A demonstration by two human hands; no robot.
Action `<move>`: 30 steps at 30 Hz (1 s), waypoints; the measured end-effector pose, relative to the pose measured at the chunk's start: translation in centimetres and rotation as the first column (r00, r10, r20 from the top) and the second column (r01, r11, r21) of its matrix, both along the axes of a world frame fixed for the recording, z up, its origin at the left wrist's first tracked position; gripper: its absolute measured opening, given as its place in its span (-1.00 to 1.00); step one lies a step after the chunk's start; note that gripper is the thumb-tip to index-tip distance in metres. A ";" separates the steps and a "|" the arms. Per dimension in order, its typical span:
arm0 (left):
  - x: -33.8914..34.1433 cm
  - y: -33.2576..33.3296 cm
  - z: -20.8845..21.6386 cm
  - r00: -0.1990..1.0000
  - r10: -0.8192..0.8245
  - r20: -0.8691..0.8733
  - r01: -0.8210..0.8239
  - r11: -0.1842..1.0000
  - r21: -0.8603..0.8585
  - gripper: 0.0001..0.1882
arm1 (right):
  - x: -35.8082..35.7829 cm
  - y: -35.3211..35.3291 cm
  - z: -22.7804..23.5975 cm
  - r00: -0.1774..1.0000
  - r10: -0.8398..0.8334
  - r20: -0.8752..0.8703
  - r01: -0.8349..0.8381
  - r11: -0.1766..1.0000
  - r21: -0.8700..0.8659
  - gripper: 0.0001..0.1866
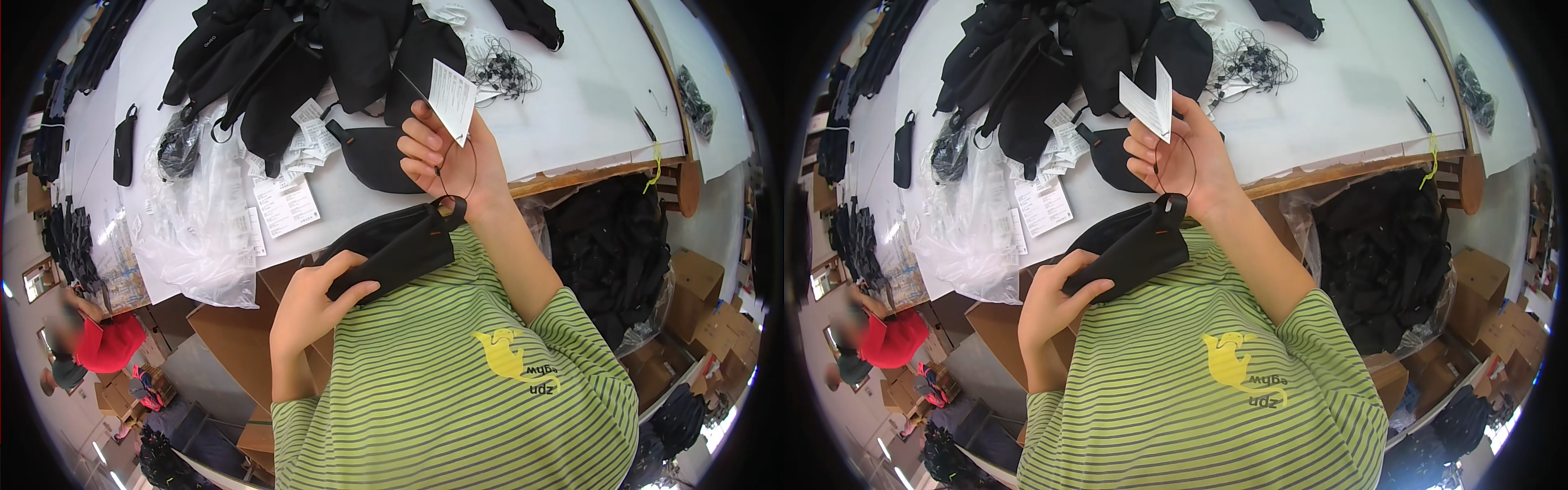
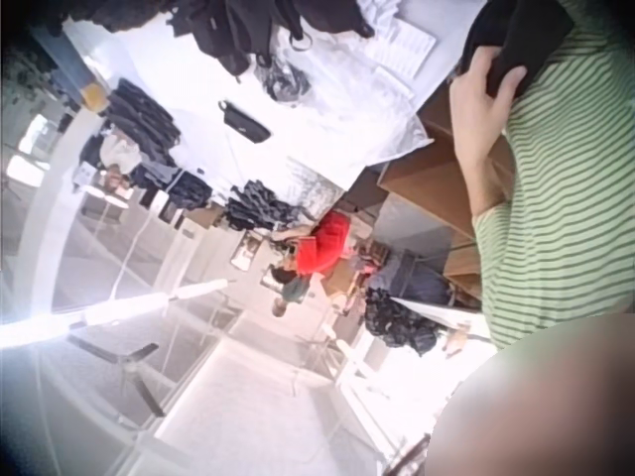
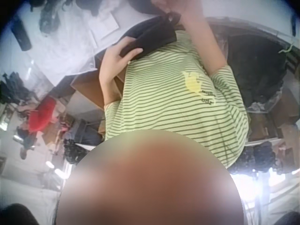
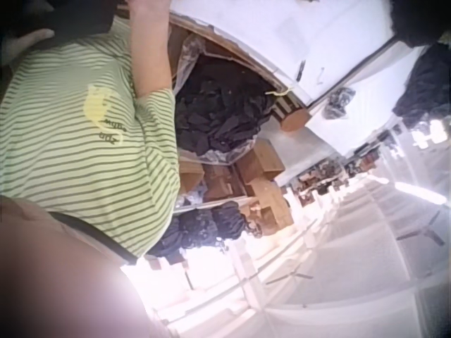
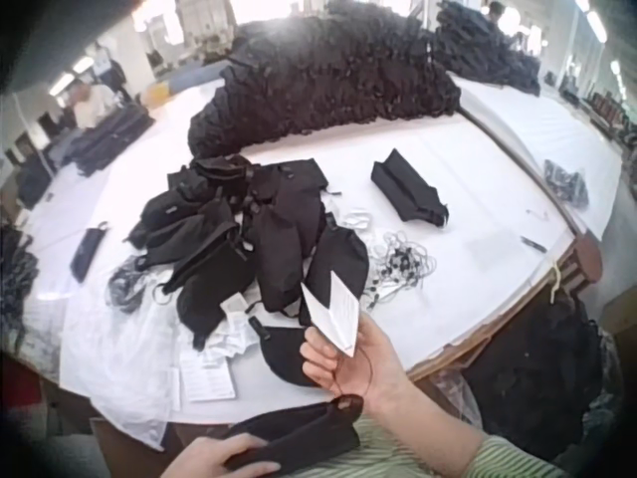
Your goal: Attaching labels and finishing components to small black soft goods/bags on a factory workbench.
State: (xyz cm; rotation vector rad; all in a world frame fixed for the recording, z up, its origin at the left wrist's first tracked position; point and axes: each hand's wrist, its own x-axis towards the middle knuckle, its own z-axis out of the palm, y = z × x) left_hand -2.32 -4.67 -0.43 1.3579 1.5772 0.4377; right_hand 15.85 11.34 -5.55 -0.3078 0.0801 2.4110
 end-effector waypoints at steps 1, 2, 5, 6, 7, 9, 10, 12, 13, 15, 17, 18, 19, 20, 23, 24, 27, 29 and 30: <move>0.0 0.1 0.0 1.000 -0.002 0.002 0.002 1.000 -0.007 -0.72 | 0.1 0.0 0.0 1.000 -0.001 0.001 0.001 1.000 -0.001 -0.63; 0.0 0.1 0.1 1.000 -0.005 0.003 0.005 1.000 -0.013 -0.72 | 0.2 -0.1 0.0 1.000 0.008 0.004 -0.008 0.999 0.052 -0.63; 0.1 0.1 0.3 1.000 -0.015 0.000 0.015 1.000 -0.018 -0.73 | 0.4 -0.3 0.7 0.999 0.017 0.036 -0.021 0.993 0.117 -0.61; 0.0 0.1 0.2 1.000 -0.013 0.003 0.013 1.000 -0.022 -0.73 | 0.3 -0.2 0.8 0.997 0.023 0.068 -0.031 0.992 0.123 -0.60; 0.0 0.1 0.2 1.000 -0.011 0.005 0.011 1.000 -0.023 -0.73 | 0.4 0.0 0.4 0.997 0.025 0.071 -0.034 0.992 0.120 -0.60; 0.0 0.1 0.2 1.000 -0.004 0.005 0.004 1.000 -0.024 -0.72 | 0.5 0.3 -0.4 0.991 0.064 0.119 -0.105 0.919 0.380 -0.64; 0.1 0.0 0.3 1.000 -0.010 0.005 0.010 1.000 -0.011 -0.73 | -1.0 -0.7 2.8 0.827 -0.083 0.557 0.025 0.994 0.110 -0.71; 0.2 0.1 0.3 1.000 -0.018 0.006 0.018 1.000 0.005 -0.73 | -1.0 -0.4 1.0 0.733 -0.056 0.678 -0.117 0.971 0.207 -0.77; 0.2 0.2 0.3 0.999 -0.036 0.009 0.036 0.999 0.029 -0.73 | -0.9 -0.3 0.1 0.738 -0.025 0.674 -0.202 0.945 0.257 -0.75; 0.2 0.3 0.2 0.999 -0.051 0.010 0.050 0.997 0.053 -0.73 | -0.9 0.0 -1.9 0.772 -0.050 0.633 -0.279 0.869 0.408 -0.72; 0.2 0.4 0.3 0.998 -0.069 0.014 0.068 0.996 0.059 -0.74 | -0.9 -0.1 -2.9 0.767 -0.097 0.634 -0.292 0.827 0.480 -0.70; 0.2 0.5 0.3 0.998 -0.067 0.014 0.066 0.996 0.058 -0.74 | -0.9 0.0 -2.6 0.746 -0.135 0.652 -0.278 0.827 0.489 -0.69; 0.2 0.6 0.2 0.997 -0.082 0.005 0.081 0.993 0.082 -0.74 | -0.9 0.1 -2.4 0.723 -0.173 0.669 -0.264 0.826 0.498 -0.68; 0.2 0.6 0.2 0.995 -0.097 -0.005 0.097 0.990 0.105 -0.74 | -1.0 -0.1 -2.7 0.722 -0.171 0.670 -0.266 0.826 0.498 -0.68; 0.2 1.0 0.4 0.991 -0.131 -0.013 0.132 0.983 0.126 -0.74 | -1.2 -0.9 -3.4 0.674 -0.033 0.738 -0.294 0.905 0.309 -0.67; 0.1 1.0 0.3 0.992 -0.128 -0.012 0.128 0.984 0.126 -0.74 | -1.2 -1.4 -2.6 0.673 -0.030 0.739 -0.297 0.904 0.308 -0.67; 0.2 1.1 0.3 0.991 -0.137 0.002 0.135 0.976 0.173 -0.75 | 0.0 -2.5 -2.4 0.619 0.328 0.713 -0.452 0.892 -0.018 -0.69; 0.1 1.3 0.1 0.982 -0.187 -0.011 0.186 0.969 0.166 -0.76 | 1.0 -3.1 -4.3 0.602 0.285 0.746 -0.479 0.876 0.052 -0.71; 0.1 1.4 0.1 0.984 -0.178 -0.015 0.178 0.970 0.165 -0.76 | 1.3 -3.4 -3.8 0.633 0.275 0.724 -0.452 0.890 0.057 -0.71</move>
